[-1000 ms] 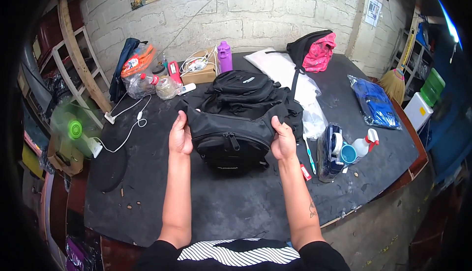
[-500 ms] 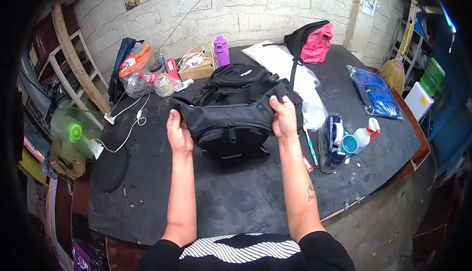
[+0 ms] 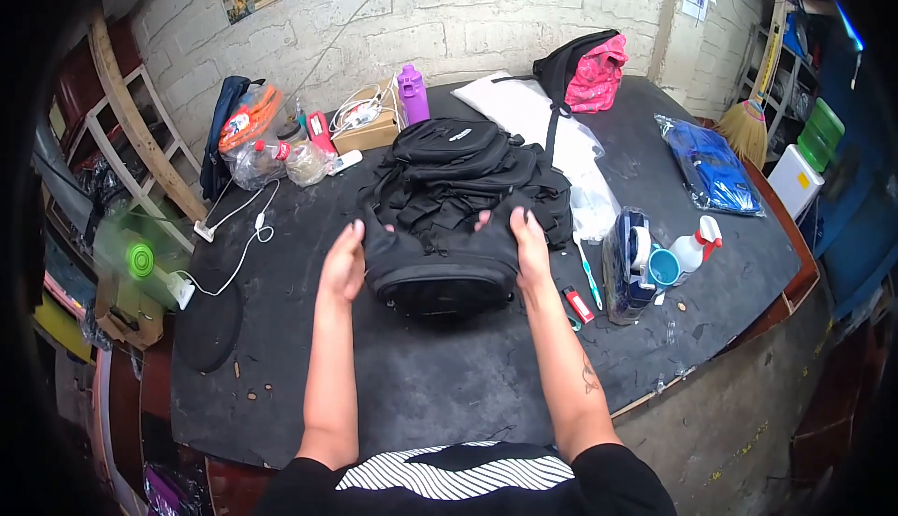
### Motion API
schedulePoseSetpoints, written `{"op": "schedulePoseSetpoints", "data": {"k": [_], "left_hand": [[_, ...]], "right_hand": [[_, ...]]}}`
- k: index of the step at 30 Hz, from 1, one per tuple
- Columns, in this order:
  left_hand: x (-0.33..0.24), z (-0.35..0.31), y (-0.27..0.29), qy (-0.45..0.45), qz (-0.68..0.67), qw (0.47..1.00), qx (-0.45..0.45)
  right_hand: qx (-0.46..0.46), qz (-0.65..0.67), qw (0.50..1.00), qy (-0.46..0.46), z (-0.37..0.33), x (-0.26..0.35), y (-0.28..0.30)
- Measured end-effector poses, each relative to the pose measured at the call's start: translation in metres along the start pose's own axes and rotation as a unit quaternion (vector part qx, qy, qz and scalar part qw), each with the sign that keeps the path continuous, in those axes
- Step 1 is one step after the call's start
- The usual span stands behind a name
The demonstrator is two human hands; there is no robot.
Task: Inspect and clean small manufactured black bags using a brush and thread trimmer.
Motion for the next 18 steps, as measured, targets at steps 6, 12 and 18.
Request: {"op": "schedulePoseSetpoints", "data": {"k": [6,12,18], "left_hand": [[0.002,0.038,0.010,-0.045,-0.178,0.983,0.004],[0.010,0.038,-0.019,-0.264,-0.169,0.943,-0.114],[0.017,0.056,-0.012,-0.216,-0.233,0.947,-0.053]], "right_hand": [[-0.189,-0.152,0.936,0.255,0.044,0.030,-0.022],[-0.112,-0.175,0.927,0.313,0.074,0.020,-0.005],[0.004,-0.031,0.994,0.101,0.080,0.028,-0.002]]}}
Point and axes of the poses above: each hand's wrist, its own z-axis towards the middle knuckle, its own y-axis out of the back of the hand, x = y × z, the point moved 2 cm from there along z, towards the middle knuckle, and after that the axes turned 3 degrees about x, right-handed, at the moved point
